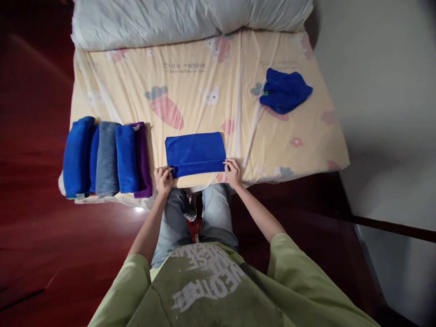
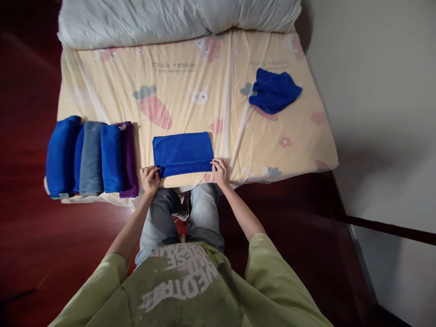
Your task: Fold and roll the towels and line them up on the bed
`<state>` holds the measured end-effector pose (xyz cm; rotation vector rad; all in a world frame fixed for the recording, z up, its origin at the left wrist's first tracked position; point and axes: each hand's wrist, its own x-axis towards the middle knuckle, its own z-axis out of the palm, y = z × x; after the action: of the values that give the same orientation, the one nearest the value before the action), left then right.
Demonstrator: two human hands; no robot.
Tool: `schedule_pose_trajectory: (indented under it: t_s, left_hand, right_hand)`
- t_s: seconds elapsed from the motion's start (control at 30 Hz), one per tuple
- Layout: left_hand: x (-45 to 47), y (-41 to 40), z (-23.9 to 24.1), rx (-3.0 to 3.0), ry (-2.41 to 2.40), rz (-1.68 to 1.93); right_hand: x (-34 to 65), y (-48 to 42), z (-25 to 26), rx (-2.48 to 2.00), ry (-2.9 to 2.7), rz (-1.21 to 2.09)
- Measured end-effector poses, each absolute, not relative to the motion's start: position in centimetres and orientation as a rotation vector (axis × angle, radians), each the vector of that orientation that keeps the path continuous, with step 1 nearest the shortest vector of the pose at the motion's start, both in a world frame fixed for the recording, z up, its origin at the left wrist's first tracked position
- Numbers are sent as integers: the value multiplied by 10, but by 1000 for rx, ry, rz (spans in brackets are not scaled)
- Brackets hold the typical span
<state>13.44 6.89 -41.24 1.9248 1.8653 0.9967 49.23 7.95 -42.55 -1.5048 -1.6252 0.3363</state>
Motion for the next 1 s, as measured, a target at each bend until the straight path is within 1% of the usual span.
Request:
schedule_pose_trajectory:
  t_s: [0.27, 0.43, 0.57, 0.73, 1.0]
  left_hand:
    - [127, 75, -404, 2030, 1654, 865]
    - [125, 75, -396, 2081, 1570, 872]
    - [125, 74, -393, 2129, 1537, 824]
    - [126, 75, -395, 2090, 1581, 804]
    - [126, 80, -395, 1946, 1583, 938]
  right_hand:
    - [494, 79, -418, -1475, -1679, 404]
    - [497, 76, -411, -1457, -1747, 418]
    - [504, 74, -407, -1382, -1852, 464]
    - [505, 73, -405, -1437, -1895, 486]
    - [499, 77, -406, -1410, -1727, 538]
